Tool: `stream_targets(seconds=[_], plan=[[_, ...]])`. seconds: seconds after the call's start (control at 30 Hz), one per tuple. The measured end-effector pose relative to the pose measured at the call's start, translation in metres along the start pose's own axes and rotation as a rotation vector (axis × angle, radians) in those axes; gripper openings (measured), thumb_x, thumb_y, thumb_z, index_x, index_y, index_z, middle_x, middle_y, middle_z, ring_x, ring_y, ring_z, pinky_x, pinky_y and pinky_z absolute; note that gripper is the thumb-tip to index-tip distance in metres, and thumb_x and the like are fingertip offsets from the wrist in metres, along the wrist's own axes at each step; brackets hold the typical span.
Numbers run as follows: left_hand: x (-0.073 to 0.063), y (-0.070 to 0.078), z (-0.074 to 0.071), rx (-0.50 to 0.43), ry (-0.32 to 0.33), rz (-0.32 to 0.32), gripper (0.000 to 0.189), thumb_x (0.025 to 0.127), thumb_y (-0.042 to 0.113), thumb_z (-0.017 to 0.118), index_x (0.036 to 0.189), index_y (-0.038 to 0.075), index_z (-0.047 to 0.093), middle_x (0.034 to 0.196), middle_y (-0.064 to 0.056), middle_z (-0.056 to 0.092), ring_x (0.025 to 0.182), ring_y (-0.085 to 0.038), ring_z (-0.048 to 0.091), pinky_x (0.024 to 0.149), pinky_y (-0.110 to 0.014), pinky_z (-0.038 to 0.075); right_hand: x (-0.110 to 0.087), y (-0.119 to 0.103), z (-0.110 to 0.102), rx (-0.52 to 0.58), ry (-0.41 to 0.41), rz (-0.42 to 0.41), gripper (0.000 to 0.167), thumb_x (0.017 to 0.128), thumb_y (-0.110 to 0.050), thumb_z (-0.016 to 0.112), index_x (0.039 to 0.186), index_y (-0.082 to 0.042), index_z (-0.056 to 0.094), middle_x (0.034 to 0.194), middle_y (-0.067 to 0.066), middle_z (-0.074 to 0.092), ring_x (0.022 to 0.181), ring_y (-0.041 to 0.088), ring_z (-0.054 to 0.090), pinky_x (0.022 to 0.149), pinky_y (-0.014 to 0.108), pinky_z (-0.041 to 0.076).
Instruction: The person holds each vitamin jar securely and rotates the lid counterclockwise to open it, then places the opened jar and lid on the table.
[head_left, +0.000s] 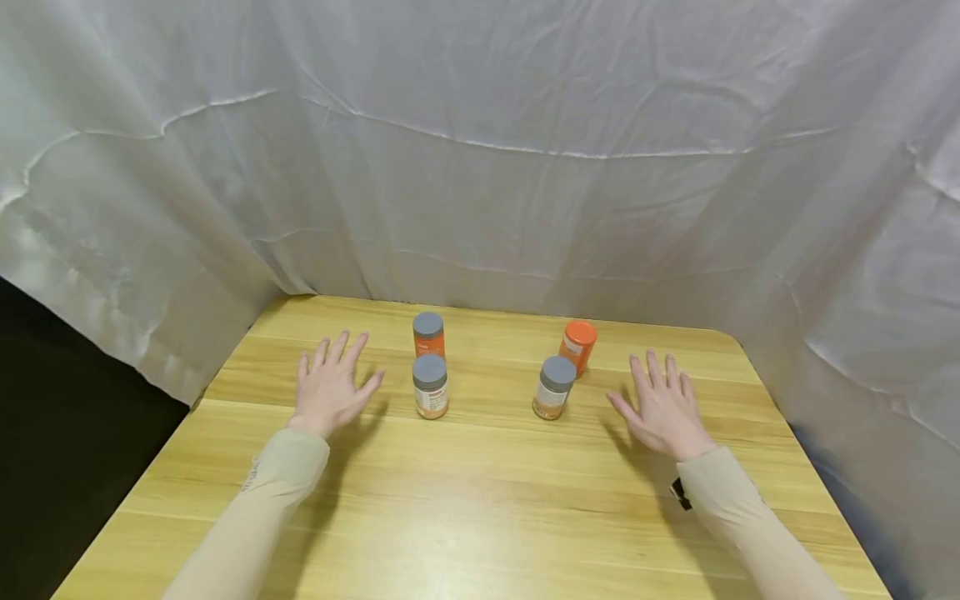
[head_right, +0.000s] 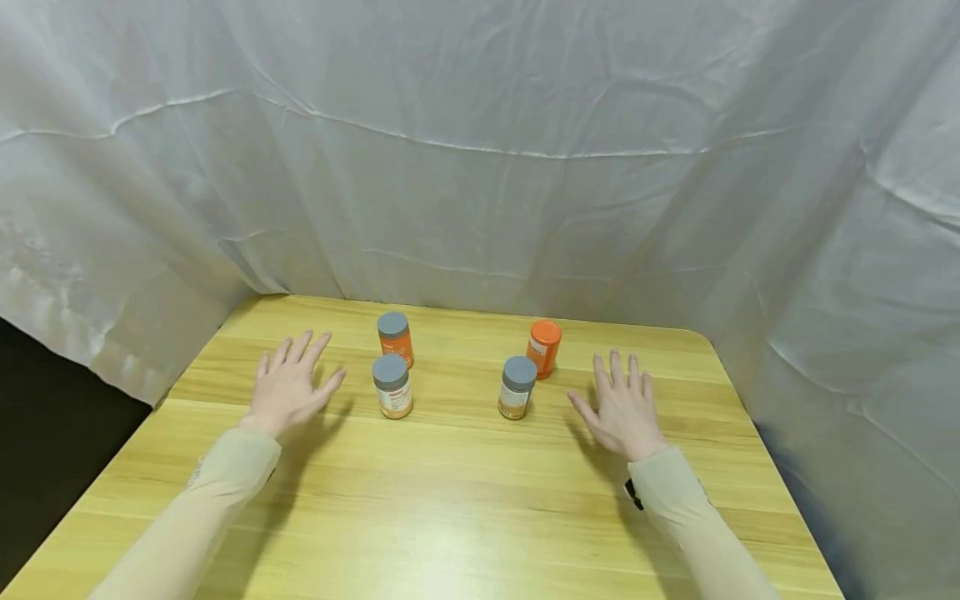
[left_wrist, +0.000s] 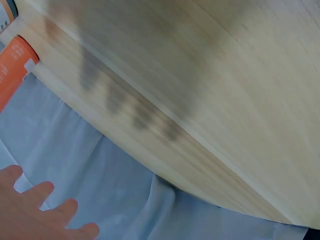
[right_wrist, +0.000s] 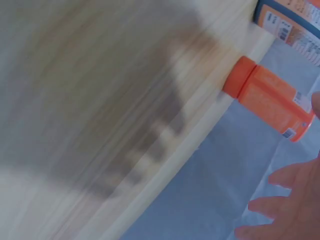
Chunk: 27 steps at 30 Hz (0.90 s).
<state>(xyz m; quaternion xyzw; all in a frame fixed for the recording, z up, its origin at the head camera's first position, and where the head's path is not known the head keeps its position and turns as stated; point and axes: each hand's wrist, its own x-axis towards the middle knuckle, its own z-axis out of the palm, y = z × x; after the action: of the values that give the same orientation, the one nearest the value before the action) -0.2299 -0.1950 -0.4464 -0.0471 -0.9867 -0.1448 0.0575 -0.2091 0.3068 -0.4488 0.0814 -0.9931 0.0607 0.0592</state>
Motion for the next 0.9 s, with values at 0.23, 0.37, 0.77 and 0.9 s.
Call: stream_targets(seconds=[0.23,0.37,0.77,0.9], plan=[[0.0,0.003,0.004,-0.02,0.037,0.039,0.071,0.1,0.052,0.048,0.159,0.018,0.027,0.164,-0.021,0.027,0.147,-0.051,0.028,0.117,-0.071,0.02,0.002,-0.011,-0.007,-0.005,0.05,-0.06,0.074,0.104,-0.047,0.046,0.155,0.002,0.026,0.159,0.036,0.024,0.145,0.061,0.019,0.115,0.073,0.021],[0.0,0.006,0.006,-0.042,0.078,0.071,0.068,0.099,0.045,0.052,0.156,0.015,0.033,0.159,-0.023,0.036,0.139,-0.052,0.042,0.113,-0.069,0.031,0.003,-0.018,-0.011,0.021,0.094,-0.079,0.071,0.104,-0.043,0.049,0.155,0.002,0.028,0.158,0.036,0.026,0.146,0.06,0.02,0.116,0.072,0.022],[-0.001,0.021,0.01,-0.108,0.124,0.123,0.061,0.097,0.036,0.057,0.15,0.01,0.043,0.15,-0.022,0.05,0.131,-0.047,0.052,0.107,-0.063,0.041,0.01,-0.043,-0.021,0.076,0.259,-0.208,0.063,0.099,-0.03,0.06,0.146,0.008,0.04,0.148,0.036,0.042,0.139,0.054,0.038,0.117,0.064,0.03],[-0.001,0.025,0.014,-0.17,0.12,0.131,0.061,0.095,0.029,0.057,0.15,0.008,0.042,0.149,-0.023,0.05,0.131,-0.047,0.053,0.107,-0.063,0.042,0.012,-0.052,-0.021,0.125,0.312,-0.253,0.063,0.097,-0.028,0.063,0.146,0.007,0.042,0.146,0.035,0.045,0.138,0.052,0.042,0.115,0.063,0.034]])
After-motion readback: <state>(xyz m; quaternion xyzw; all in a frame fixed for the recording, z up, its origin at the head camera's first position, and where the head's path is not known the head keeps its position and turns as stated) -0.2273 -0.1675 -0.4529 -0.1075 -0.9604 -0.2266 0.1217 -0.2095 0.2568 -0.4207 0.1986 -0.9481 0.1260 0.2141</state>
